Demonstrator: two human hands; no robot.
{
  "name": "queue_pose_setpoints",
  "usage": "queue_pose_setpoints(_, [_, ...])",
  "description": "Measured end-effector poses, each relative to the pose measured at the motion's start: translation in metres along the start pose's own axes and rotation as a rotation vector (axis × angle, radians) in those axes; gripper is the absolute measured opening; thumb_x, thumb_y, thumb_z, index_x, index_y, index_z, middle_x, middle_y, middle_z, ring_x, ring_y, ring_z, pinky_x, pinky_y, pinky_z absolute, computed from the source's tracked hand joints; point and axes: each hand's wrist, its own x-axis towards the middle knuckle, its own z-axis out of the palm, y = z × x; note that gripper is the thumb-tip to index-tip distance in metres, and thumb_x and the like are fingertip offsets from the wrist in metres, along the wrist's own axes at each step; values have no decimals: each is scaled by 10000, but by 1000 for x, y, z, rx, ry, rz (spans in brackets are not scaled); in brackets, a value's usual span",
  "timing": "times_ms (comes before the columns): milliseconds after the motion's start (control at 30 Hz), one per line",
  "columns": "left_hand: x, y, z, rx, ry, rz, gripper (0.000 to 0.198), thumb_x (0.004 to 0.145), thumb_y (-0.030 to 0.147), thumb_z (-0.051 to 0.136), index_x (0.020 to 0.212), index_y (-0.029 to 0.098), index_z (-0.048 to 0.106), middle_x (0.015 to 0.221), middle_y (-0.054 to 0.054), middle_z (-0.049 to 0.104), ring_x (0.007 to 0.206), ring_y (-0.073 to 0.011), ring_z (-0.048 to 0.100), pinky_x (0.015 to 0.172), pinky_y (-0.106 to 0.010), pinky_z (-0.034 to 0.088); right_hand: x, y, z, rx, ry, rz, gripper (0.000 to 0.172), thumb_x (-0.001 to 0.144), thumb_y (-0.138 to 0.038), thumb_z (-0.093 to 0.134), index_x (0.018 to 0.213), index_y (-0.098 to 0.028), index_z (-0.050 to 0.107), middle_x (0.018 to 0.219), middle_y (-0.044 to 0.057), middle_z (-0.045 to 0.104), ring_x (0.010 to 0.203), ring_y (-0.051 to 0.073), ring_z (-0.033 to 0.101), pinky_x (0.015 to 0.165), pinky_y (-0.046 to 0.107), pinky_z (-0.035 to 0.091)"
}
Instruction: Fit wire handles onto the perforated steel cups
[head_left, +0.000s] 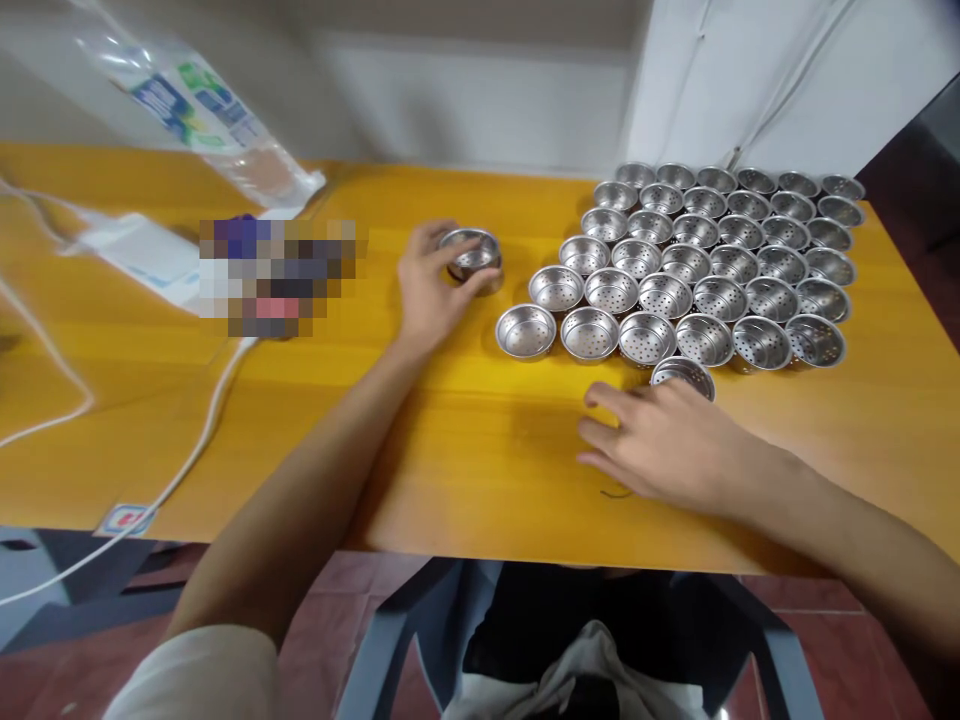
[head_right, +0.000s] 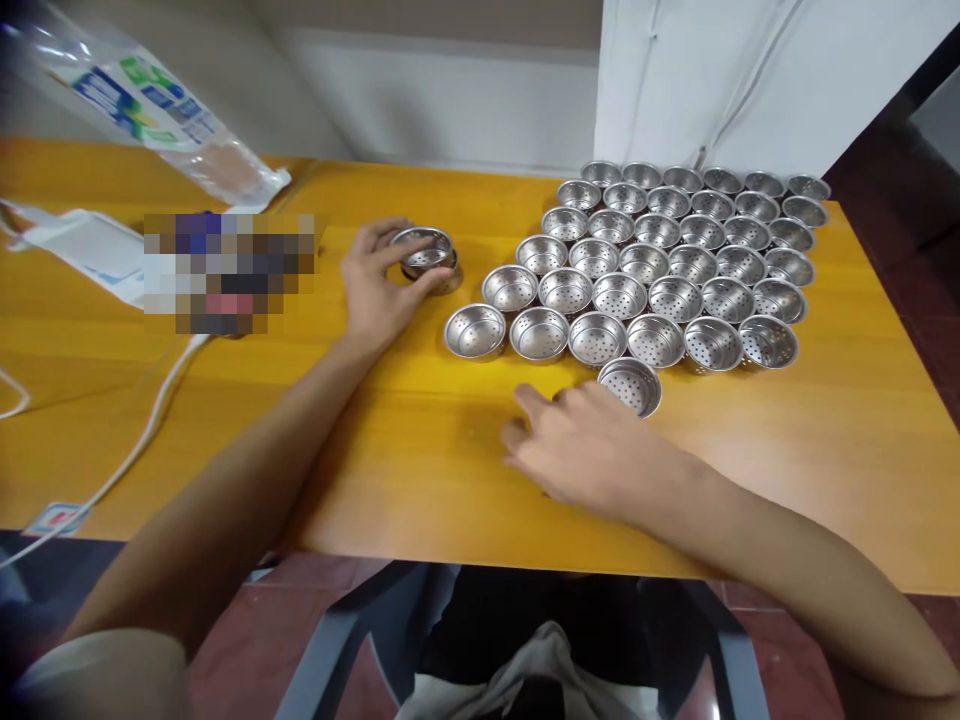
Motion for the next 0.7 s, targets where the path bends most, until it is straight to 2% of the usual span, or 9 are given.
queue_pose_setpoints(67, [-2,0,4,17,-13,-16,726,903,893,723,1158,220,810,1427,-78,706,1349,-299,650,1190,-561,512,16,4,4,-78,102,69,324,1143,-214,488,1190,-144,800,1357,181,739,710,177,658,585,377,374])
queue_pose_setpoints(167, [-3,0,1,15,-60,-9,628,955,836,697,1102,239,822,1438,-109,707,1366,-344,659,1186,-596,514,44,11,20,-145,148,50,508,1067,1,389,1463,-110,686,1541,232,658,1008,258,750,694,389,535])
queue_pose_setpoints(233, [-3,4,-5,37,-99,16,632,972,819,689,1193,238,804,1471,-113,690,1419,-364,628,1227,-642,472,58,14,33,-183,128,18,601,1024,83,349,1542,-73,613,1524,245,665,1204,294,728,791,397,595])
queue_pose_setpoints(300, [-4,17,-15,82,-102,90,693,959,809,723,1363,246,744,1517,-124,667,1499,-393,562,1286,-692,390,63,17,41,-195,98,15,555,1020,96,358,1476,-52,639,1415,238,710,1242,305,711,804,392,606])
queue_pose_setpoints(400, [-12,53,-29,37,-91,305,732,981,826,671,1494,304,665,1509,-139,680,1460,-405,593,1254,-696,432,62,19,43,-98,96,61,406,1072,23,406,1354,-77,680,1306,203,716,976,255,727,684,368,550])
queue_pose_setpoints(467, [-20,82,-35,-126,-176,448,824,1001,874,573,1605,313,577,1459,-154,712,1321,-387,693,1130,-654,565,58,19,38,51,161,100,329,1126,-71,437,1353,-122,670,1309,173,690,839,197,676,652,344,500])
queue_pose_setpoints(533, [-27,108,-38,-239,-276,541,1004,927,879,701,1705,291,462,1476,-190,706,1285,-395,729,1062,-611,629,54,21,32,200,258,104,277,1172,-183,457,1357,-161,661,1312,151,663,859,179,648,681,321,480])
queue_pose_setpoints(600, [-33,126,-37,-271,-297,530,1076,845,798,870,1705,297,461,1457,-188,717,1269,-386,744,1051,-572,648,48,25,27,278,316,69,284,1201,-280,442,1333,-176,671,1270,134,655,912,187,634,710,312,466])
queue_pose_setpoints(700, [-36,138,-37,-324,-284,424,967,791,725,959,1590,337,575,1318,-122,764,1123,-322,776,917,-485,676,39,38,22,295,311,-31,374,1223,-404,400,1282,-186,698,1176,107,662,936,200,606,761,326,464])
